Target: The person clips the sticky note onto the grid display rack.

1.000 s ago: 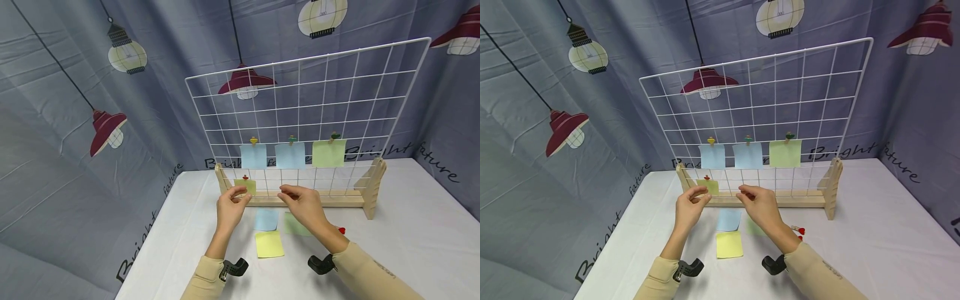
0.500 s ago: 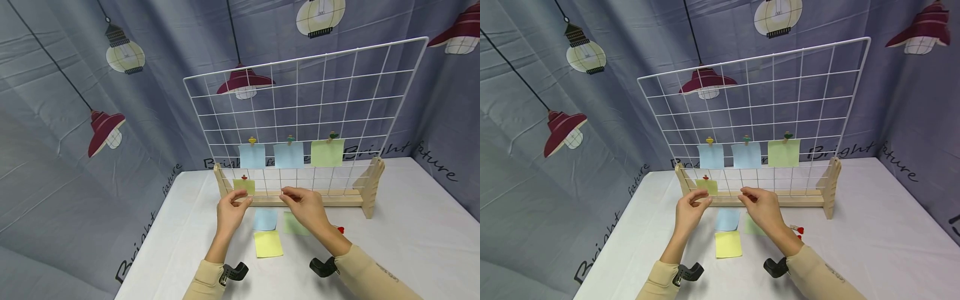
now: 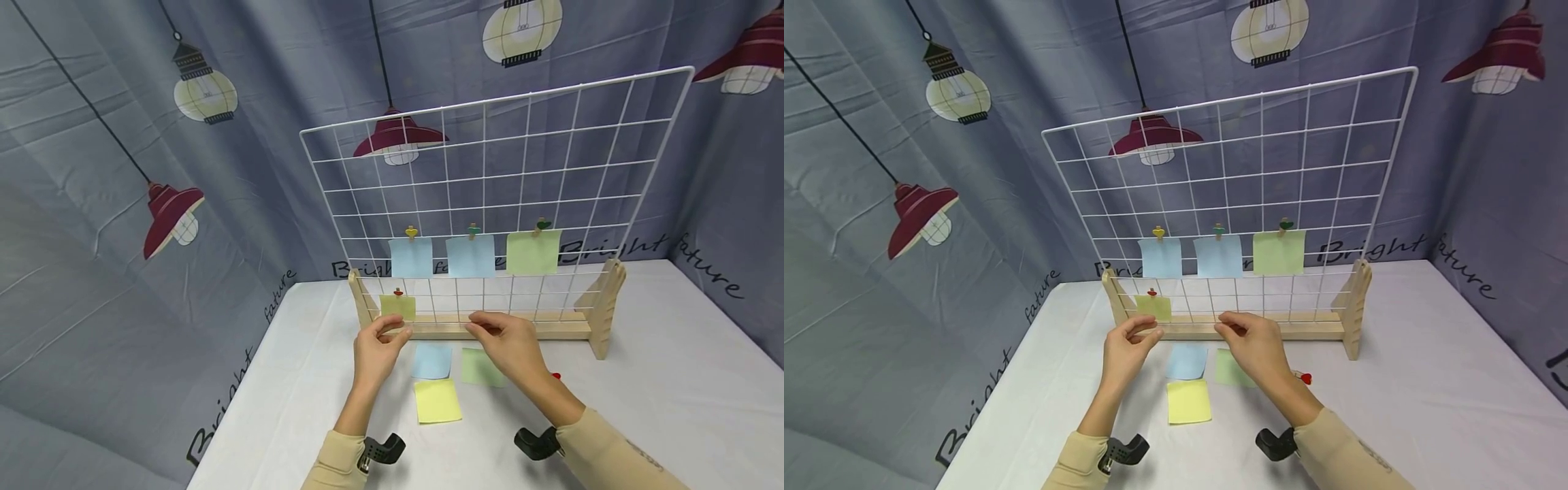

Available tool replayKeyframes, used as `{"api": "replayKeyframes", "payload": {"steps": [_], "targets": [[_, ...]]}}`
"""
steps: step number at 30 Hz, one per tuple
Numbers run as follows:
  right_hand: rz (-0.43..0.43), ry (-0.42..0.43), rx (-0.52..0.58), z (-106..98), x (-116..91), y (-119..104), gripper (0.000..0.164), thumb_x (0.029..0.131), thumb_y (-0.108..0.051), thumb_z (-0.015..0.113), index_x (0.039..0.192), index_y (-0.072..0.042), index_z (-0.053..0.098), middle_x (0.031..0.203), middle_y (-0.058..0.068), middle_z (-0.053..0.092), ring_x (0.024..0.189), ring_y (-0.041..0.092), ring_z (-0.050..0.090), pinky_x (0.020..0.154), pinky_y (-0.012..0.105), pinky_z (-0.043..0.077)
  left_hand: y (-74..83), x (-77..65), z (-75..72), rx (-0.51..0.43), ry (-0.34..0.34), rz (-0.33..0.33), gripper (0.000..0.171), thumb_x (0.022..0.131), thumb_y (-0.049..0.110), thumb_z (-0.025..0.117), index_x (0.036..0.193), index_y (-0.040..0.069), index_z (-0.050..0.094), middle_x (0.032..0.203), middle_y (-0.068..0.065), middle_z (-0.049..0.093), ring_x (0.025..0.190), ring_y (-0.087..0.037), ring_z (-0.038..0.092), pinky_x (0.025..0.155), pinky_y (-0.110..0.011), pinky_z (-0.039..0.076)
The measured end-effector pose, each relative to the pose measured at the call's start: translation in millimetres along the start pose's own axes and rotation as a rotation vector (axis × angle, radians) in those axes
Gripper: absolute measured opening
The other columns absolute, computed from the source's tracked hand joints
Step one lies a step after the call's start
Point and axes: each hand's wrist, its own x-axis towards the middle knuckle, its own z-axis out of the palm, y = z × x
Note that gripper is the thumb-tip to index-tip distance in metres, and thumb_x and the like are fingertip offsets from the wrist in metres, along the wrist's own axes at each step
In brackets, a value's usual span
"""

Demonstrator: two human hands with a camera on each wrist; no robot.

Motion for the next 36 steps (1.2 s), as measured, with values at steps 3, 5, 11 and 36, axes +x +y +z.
{"api": "replayKeyframes", "payload": {"steps": [3, 5, 11, 36], "targets": [[0.020, 0.002, 0.000, -1.3, -1.3, 2.0, 0.019, 0.092, -0.018, 0.080, 0.109, -0.010, 0.081, 0.100, 0.007, 0.080, 0.087, 0.020, 0.073, 0.071, 0.022, 0.055, 0.0, -1.0, 0.0, 0.005, -0.006, -0.003, 0.032, 0.085, 0.016, 0.085, 0.115, 0.008, 0.077, 0.107, -0.005, 0.079, 0.083, -0.015, 0.070, 0.072, -0.023, 0.054], [0.025, 0.006, -0.005, -2.0, -2.2, 4.2, 0.019, 0.092, -0.019, 0.079, 0.109, -0.010, 0.081, 0.100, 0.007, 0.080, 0.087, 0.020, 0.074, 0.070, 0.021, 0.055, 0.4, -1.4, 0.3, 0.012, -0.007, -0.005, 0.031, 0.085, 0.015, 0.084, 0.115, 0.009, 0.077, 0.107, -0.003, 0.079, 0.083, -0.015, 0.070, 0.072, -0.022, 0.054], [0.012, 0.026, -0.022, -5.4, -5.6, 10.9, 0.019, 0.092, -0.018, 0.079, 0.108, -0.009, 0.081, 0.101, 0.007, 0.080, 0.088, 0.021, 0.074, 0.070, 0.020, 0.055, -0.5, -1.9, 1.4, 0.016, -0.007, 0.001, 0.027, 0.085, 0.013, 0.084, 0.111, 0.008, 0.077, 0.105, -0.004, 0.080, 0.084, -0.019, 0.073, 0.072, -0.022, 0.055], [0.053, 0.072, -0.072, -34.5, -12.3, 34.7, 0.023, 0.094, -0.026, 0.077, 0.110, -0.010, 0.080, 0.099, 0.007, 0.080, 0.084, 0.008, 0.068, 0.066, 0.018, 0.052, -13.6, -22.8, 3.9, 0.033, -0.083, -0.065, 0.026, 0.084, 0.017, 0.086, 0.108, 0.009, 0.079, 0.088, -0.003, 0.077, 0.070, -0.012, 0.063, 0.063, -0.023, 0.050]]}}
